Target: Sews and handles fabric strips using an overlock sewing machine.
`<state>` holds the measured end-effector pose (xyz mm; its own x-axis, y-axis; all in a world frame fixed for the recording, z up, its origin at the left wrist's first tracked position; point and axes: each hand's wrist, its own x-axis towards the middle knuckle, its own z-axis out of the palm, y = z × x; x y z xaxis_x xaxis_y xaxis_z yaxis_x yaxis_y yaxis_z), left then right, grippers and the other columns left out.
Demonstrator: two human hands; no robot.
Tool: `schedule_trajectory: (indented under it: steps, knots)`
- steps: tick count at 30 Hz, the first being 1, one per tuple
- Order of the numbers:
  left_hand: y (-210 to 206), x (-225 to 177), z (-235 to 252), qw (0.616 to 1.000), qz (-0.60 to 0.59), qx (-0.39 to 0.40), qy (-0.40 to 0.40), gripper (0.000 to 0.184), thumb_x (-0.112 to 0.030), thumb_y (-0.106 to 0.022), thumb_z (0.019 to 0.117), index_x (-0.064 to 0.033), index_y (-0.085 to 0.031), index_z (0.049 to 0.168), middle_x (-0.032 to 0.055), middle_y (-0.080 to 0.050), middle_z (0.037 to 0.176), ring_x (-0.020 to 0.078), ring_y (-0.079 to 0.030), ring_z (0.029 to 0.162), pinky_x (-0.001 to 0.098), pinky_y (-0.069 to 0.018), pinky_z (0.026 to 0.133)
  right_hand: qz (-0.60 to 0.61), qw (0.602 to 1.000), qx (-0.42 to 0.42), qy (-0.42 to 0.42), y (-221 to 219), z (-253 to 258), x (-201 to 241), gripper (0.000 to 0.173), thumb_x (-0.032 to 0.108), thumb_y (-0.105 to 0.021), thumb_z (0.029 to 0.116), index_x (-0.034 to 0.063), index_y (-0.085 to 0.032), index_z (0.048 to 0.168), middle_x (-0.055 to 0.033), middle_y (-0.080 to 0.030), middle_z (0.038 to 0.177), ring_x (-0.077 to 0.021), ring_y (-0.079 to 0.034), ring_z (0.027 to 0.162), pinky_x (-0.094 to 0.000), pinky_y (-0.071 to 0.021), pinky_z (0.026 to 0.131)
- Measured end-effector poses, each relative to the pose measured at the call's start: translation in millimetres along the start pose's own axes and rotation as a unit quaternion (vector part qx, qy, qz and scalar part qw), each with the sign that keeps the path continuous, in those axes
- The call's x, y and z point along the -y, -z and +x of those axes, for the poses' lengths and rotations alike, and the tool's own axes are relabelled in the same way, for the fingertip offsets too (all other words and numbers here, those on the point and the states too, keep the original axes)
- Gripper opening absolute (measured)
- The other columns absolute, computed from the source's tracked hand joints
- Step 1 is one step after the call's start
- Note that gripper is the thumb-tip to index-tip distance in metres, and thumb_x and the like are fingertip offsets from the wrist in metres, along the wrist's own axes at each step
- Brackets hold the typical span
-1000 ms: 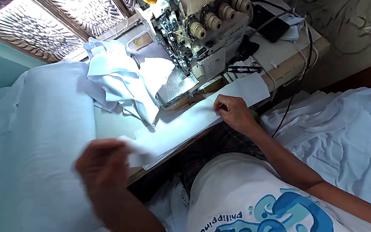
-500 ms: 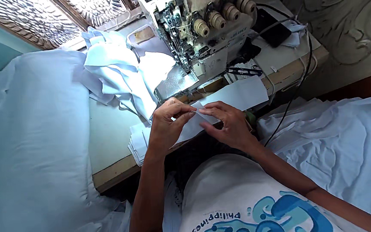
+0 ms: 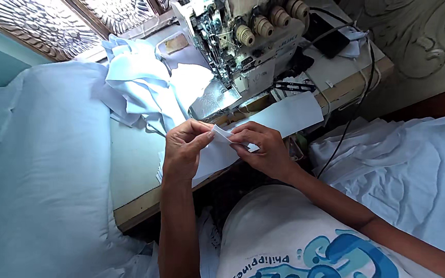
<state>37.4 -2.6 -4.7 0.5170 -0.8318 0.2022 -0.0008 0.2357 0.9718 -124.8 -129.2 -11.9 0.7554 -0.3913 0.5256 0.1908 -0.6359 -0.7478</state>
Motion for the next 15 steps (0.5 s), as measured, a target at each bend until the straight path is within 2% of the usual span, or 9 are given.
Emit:
schedule_trajectory:
  steps: [3, 8, 12, 15]
  knots:
    - [5.8, -0.3, -1.5, 0.999, -0.024, -0.022, -0.008, 0.013, -0.01, -0.069, 0.0905, -0.0215, -0.074, 0.091, -0.0093, -0.074, 0.092, 0.0029, -0.069, 0.089, 0.0224, -0.0574, 0.084, 0.024, 1.0, -0.003, -0.02, 6.1, -0.4, 1.0, 0.008, 0.001, -0.074, 0.087, -0.0008, -0.076, 0.094, -0.0118, -0.072, 0.101, -0.0117, -0.07, 0.09, -0.0217, -0.0586, 0.078]
    - [5.7, 0.3, -2.6, 0.998, -0.047, -0.043, -0.013, 0.014, -0.007, -0.069, 0.0892, -0.0209, -0.074, 0.091, -0.0082, -0.073, 0.09, 0.004, -0.07, 0.087, 0.0234, -0.0579, 0.084, 0.042, 0.998, -0.01, -0.04, 11.5, -2.1, 5.5, 0.004, 0.002, -0.076, 0.0861, -0.0003, -0.076, 0.089, -0.0096, -0.073, 0.097, -0.0087, -0.069, 0.089, -0.0189, -0.0577, 0.079]
    - [-0.2, 1.8, 0.8, 0.997, -0.042, -0.059, -0.028, 0.017, -0.004, -0.067, 0.0886, -0.0208, -0.07, 0.091, -0.0076, -0.073, 0.089, 0.0053, -0.07, 0.086, 0.0249, -0.0582, 0.084, 0.013, 0.998, -0.037, -0.045, 10.1, 1.6, 9.8, 0.004, 0.0, -0.076, 0.0824, 0.0018, -0.073, 0.084, -0.0083, -0.073, 0.093, -0.0093, -0.069, 0.087, -0.0197, -0.0564, 0.075]
    - [-8.8, -2.2, 9.5, 0.994, 0.021, -0.098, -0.053, 0.024, 0.003, -0.061, 0.0895, -0.019, -0.064, 0.098, -0.011, -0.071, 0.089, 0.0021, -0.068, 0.082, 0.022, -0.0582, 0.077, -0.026, 0.997, -0.045, -0.049, 8.0, 9.1, 11.3, 0.006, 0.0, -0.075, 0.084, 0.0028, -0.07, 0.084, -0.0077, -0.071, 0.086, -0.0116, -0.069, 0.078, -0.0235, -0.0559, 0.068]
